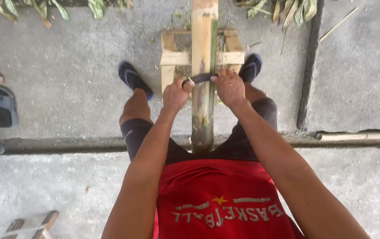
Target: Shaving the outer skin of a bamboo pole with a curved knife to smooth it.
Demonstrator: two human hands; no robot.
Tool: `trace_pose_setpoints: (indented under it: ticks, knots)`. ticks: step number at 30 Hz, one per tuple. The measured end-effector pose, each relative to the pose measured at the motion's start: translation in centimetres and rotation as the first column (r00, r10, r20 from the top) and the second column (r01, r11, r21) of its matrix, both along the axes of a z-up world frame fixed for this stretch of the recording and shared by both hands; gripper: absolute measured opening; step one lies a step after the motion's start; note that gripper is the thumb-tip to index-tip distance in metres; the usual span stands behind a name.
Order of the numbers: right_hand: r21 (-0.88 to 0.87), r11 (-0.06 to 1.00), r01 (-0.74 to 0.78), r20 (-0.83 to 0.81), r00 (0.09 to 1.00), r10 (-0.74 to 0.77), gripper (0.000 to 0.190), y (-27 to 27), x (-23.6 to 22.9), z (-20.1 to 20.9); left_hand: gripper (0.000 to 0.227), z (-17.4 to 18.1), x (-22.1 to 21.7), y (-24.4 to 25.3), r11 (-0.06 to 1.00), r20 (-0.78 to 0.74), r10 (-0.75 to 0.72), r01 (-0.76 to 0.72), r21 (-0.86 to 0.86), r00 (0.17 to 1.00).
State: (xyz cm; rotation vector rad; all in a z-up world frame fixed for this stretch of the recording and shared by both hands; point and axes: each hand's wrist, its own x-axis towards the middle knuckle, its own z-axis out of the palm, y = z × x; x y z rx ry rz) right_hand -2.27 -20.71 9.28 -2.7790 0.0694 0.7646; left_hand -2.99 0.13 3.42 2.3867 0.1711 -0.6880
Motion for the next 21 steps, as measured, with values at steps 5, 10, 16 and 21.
trace_pose_setpoints:
  ticks: [5, 10, 16, 21]
  knots:
    - [-0.012, 0.997, -0.070, 0.157, 0.985, 0.071, 0.042, -0.2, 1.1, -0.3, 0.040, 1.6, 0.9, -0.2, 0.996, 0.028, 0.053, -0.050, -0.075, 0.998]
    - [-0.014, 1.000, -0.014, -0.050, 0.999, 0.013, 0.039, 0.9, -2.3, 1.5, 0.043, 0.5, -2.8, 0.8, 0.997, -0.053, 0.004, -0.009, -0.083, 0.999]
    - [-0.033, 0.999, -0.026, -0.097, 0.995, 0.022, 0.040, -0.1, 1.6, -0.6, 0.044, -0.8, 0.6, -0.1, 1.000, -0.001, -0.016, 0.016, -0.020, 1.000]
    - [0.036, 0.999, -0.002, 0.022, 1.000, 0.002, 0.042, 0.3, 1.1, 0.5, 0.047, 2.3, 1.0, 0.1, 1.000, 0.006, 0.020, -0.020, -0.012, 1.000]
